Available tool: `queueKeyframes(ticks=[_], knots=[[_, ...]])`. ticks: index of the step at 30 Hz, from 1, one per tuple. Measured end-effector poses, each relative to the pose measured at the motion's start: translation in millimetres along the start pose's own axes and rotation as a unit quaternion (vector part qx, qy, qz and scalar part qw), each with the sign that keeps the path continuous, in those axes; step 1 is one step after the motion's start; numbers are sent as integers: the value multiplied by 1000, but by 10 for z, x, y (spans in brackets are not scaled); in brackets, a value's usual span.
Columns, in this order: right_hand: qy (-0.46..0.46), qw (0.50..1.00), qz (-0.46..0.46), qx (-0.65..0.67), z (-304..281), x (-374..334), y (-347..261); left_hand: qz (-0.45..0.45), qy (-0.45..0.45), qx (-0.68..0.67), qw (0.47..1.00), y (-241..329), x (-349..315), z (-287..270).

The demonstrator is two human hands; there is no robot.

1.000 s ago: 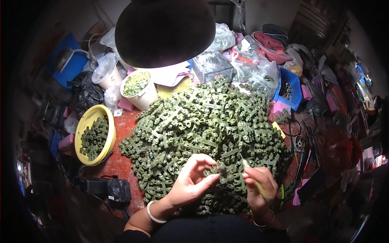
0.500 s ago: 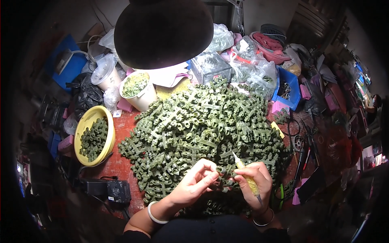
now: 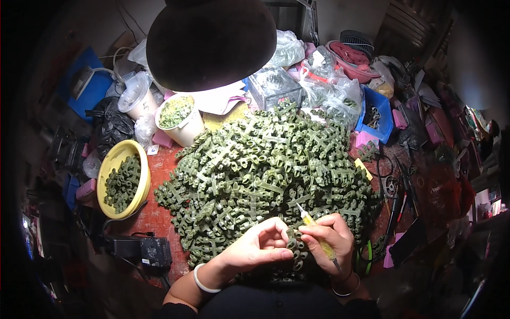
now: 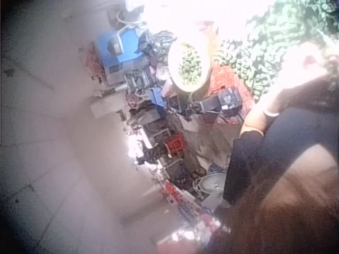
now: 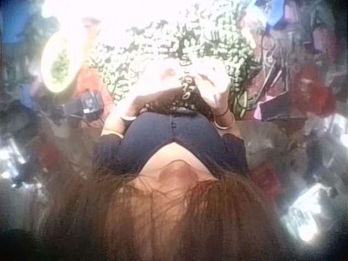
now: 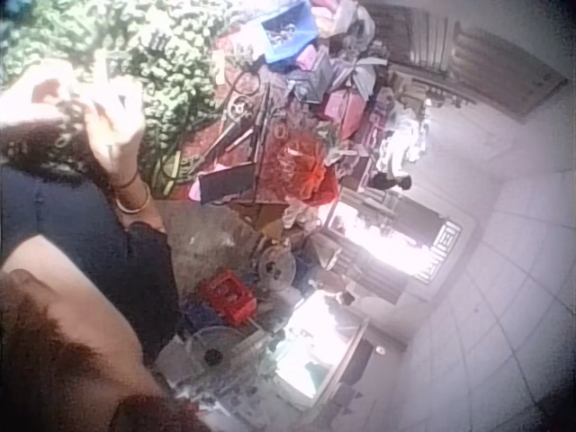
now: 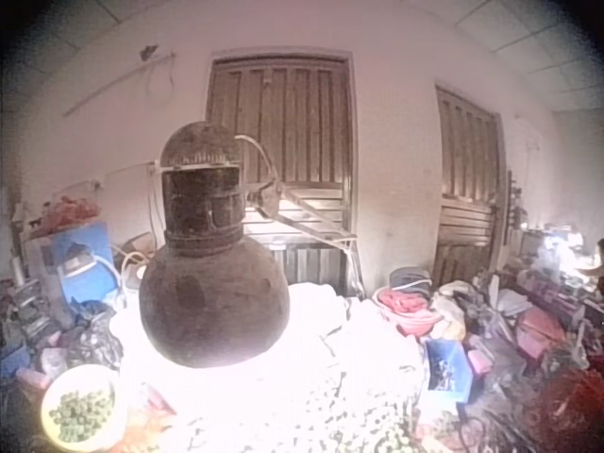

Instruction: The person assembles small green plastic craft components by picking individual pieces from a pile and joining them together using a small tool. The person repeats this process multiple times, placing the completed assemblies into a yellow bowl.

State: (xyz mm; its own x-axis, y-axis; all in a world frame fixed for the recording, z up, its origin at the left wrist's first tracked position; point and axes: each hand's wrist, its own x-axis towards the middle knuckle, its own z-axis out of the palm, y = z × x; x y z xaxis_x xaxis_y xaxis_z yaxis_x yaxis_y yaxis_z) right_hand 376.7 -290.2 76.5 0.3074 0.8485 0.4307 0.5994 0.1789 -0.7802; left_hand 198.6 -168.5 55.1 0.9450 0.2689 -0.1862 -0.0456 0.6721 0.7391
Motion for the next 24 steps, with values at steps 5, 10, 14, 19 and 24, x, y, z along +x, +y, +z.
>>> queueKeyframes(ticks=[5,10,14,19,24], knots=[[49,997,38,47,52,-78,37,72,-24,-50,996,38,41,50],[79,991,-65,84,-37,-140,51,73,23,-49,996,101,44,110],[82,986,-46,134,29,-203,34,87,32,34,995,65,49,100],[42,991,-63,111,11,-150,5,188,8,127,974,-11,87,116],[78,989,-109,66,80,-142,23,220,49,359,906,31,66,97]])
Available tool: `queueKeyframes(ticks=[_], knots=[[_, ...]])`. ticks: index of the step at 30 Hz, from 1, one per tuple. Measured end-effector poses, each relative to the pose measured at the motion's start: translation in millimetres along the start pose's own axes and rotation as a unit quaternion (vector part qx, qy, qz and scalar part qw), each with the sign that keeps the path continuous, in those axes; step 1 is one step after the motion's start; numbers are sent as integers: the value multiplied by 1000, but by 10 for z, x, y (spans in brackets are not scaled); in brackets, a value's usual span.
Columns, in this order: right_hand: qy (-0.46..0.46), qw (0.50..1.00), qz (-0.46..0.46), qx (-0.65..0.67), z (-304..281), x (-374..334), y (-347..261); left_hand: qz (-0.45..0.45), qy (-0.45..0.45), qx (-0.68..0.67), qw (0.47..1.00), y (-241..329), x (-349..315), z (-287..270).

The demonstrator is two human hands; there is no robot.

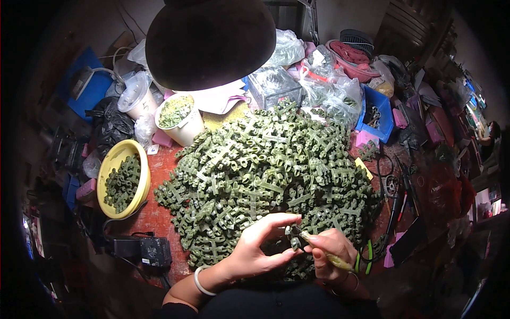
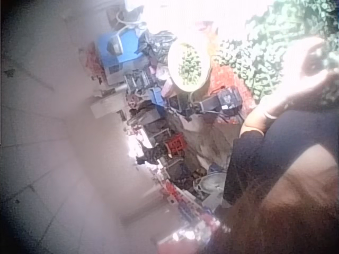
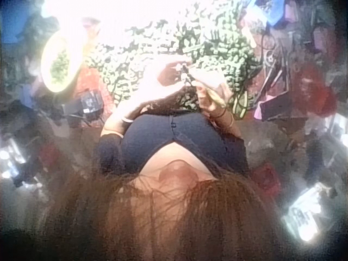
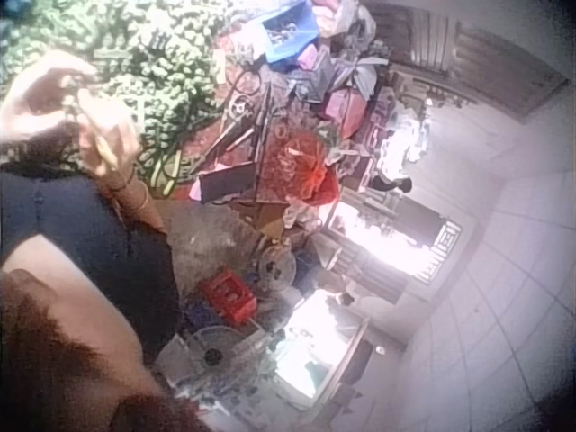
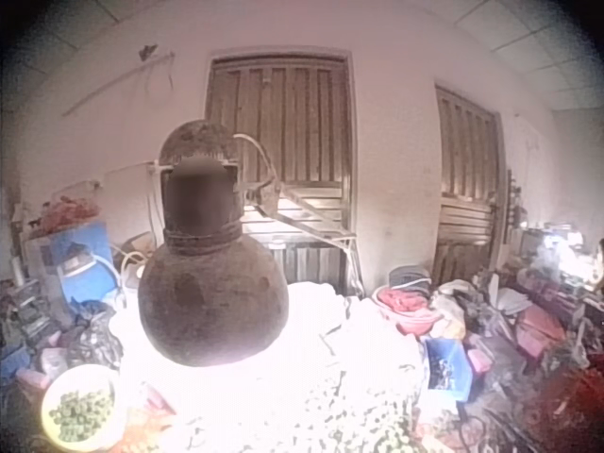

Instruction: The person assembles small green plastic craft components by picking individual pieces from a pile and joining them together using a small tool. The person repeats this process multiple times, placing the completed assemblies into a yellow bowl.

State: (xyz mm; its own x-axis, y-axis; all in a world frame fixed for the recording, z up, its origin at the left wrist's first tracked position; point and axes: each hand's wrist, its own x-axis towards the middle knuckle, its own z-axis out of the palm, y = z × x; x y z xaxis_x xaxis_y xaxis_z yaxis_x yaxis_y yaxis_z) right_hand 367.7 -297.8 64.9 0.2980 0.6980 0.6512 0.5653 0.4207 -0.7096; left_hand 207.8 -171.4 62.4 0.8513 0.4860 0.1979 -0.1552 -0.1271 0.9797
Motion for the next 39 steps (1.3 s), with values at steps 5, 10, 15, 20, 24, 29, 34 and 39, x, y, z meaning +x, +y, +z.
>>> queueKeyframes(ticks=[5,10,15,20,24,29,34,39], knots=[[-64,995,-67,-40,-33,40,7,4,-7,54,998,78,2,-37],[-41,999,-24,-2,-58,-2,13,-26,-5,-39,999,52,-7,-16],[-32,999,-19,2,-58,55,-19,-71,-27,-321,944,28,7,4],[-61,998,-21,-3,-80,42,-18,-149,2,-362,920,103,17,-17],[-54,999,-1,8,-72,59,-24,-164,17,-361,918,142,29,-40],[-61,998,10,26,-54,76,-24,-161,17,-372,914,136,32,-54],[-72,997,-35,-17,-44,74,-13,-159,19,-397,903,86,28,-32],[-66,996,-49,-27,-67,80,-31,-166,22,-446,879,95,43,-29]])
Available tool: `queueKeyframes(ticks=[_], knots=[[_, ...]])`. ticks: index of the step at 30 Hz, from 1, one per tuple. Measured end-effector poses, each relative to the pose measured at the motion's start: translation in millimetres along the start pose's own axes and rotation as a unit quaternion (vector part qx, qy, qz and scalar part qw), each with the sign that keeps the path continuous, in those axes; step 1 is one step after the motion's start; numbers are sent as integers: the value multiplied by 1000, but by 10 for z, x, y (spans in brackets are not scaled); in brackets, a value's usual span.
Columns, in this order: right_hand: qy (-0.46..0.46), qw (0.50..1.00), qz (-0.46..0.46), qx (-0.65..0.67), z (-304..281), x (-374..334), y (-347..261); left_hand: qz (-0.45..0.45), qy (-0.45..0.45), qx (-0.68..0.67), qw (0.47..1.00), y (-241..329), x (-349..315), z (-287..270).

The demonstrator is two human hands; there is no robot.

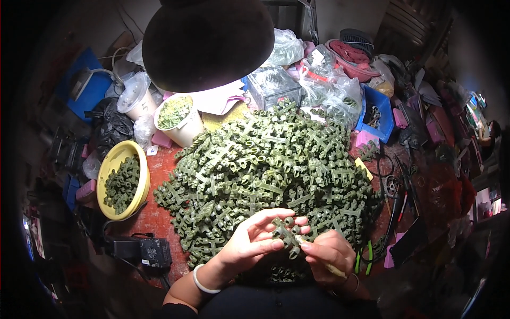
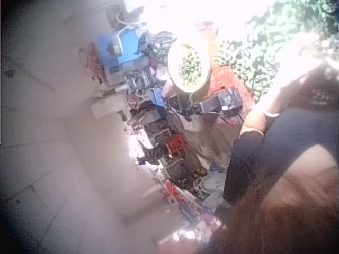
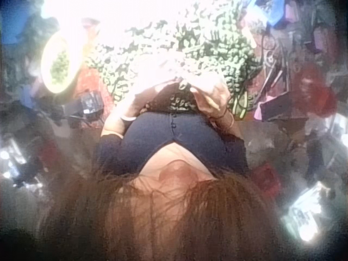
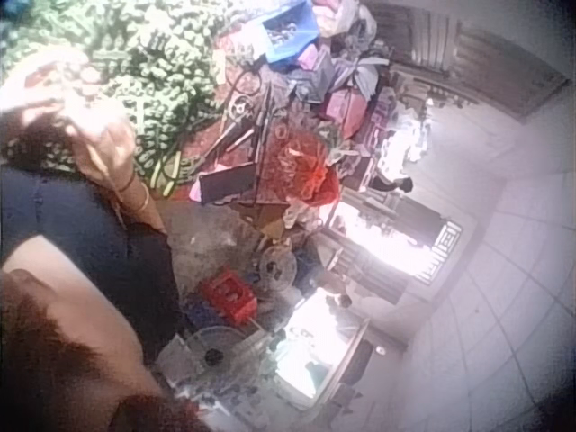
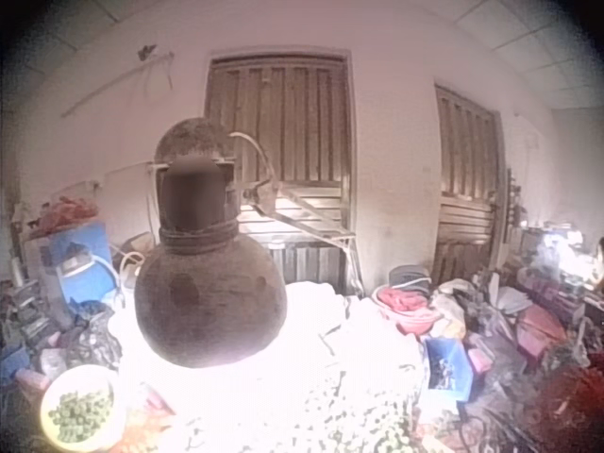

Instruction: The person assembles small green plastic craft components by picking individual pieces from a pile and joining them together using a small tool. The person repeats this process multiple times, placing the completed assemblies into a yellow bowl.

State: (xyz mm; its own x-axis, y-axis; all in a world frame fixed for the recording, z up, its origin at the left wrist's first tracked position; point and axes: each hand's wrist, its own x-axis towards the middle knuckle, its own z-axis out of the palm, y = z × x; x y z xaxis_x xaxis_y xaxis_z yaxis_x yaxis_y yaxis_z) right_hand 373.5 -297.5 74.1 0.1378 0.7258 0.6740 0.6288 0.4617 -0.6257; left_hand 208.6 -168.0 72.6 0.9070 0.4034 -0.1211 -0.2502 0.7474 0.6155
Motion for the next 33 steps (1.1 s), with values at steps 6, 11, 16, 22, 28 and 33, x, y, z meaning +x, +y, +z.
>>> queueKeyframes(ticks=[6,11,16,22,28,33], knots=[[-26,999,-7,-17,23,16,4,1,7,22,1000,17,-3,9],[-3,1000,-19,-21,54,9,4,0,8,19,1000,23,-8,16],[33,999,18,11,22,-65,5,9,8,9,1000,7,-7,-5],[70,996,45,21,-37,-67,4,0,35,11,999,73,0,53],[20,999,36,24,29,-56,-1,41,36,23,998,28,-28,-42],[20,999,16,-19,19,-27,0,106,23,103,989,-40,-19,-44]])
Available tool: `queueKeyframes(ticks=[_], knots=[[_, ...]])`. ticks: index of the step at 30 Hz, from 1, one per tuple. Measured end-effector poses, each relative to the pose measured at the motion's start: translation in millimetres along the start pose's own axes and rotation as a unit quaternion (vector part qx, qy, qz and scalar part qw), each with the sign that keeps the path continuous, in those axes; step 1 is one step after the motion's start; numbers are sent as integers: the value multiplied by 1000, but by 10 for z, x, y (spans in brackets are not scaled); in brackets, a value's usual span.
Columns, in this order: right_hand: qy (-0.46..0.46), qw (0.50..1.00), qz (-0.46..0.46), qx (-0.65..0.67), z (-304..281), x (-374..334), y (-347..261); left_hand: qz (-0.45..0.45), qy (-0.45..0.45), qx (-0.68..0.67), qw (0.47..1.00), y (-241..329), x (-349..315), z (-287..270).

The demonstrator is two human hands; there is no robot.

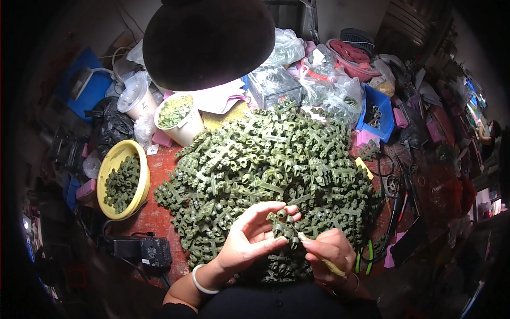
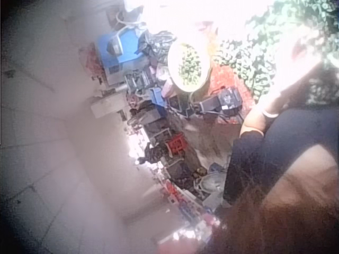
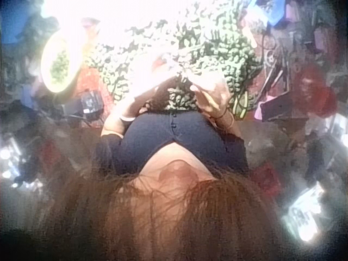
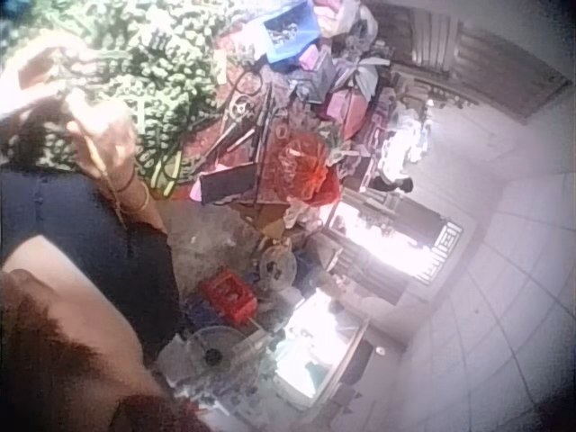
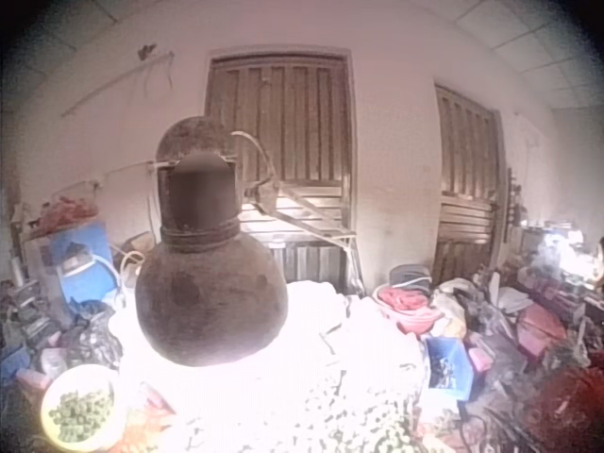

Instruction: The person assembles small green plastic craft components by picking individual pieces from a pile and joining them together using a small tool. The person repeats this process multiple times, placing the completed assemblies into a yellow bowl.

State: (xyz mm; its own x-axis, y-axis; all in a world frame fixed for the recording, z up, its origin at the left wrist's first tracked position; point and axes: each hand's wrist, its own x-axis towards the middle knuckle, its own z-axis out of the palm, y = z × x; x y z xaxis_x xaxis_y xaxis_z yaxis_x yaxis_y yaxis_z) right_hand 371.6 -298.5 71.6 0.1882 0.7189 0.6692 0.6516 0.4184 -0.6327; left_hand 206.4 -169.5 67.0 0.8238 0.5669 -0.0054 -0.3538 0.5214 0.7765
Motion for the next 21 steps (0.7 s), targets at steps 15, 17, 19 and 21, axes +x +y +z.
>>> queueKeyframes(ticks=[15,17,19,21], knots=[[12,986,116,117,-5,-17,-37,27,-17,28,999,13,-4,42],[10,990,94,106,-7,-26,-9,-35,20,-20,999,48,-9,42],[21,999,20,40,32,-17,6,-37,25,-10,999,46,-10,35],[-7,1000,10,7,30,-10,16,-43,22,-34,998,57,0,32]])
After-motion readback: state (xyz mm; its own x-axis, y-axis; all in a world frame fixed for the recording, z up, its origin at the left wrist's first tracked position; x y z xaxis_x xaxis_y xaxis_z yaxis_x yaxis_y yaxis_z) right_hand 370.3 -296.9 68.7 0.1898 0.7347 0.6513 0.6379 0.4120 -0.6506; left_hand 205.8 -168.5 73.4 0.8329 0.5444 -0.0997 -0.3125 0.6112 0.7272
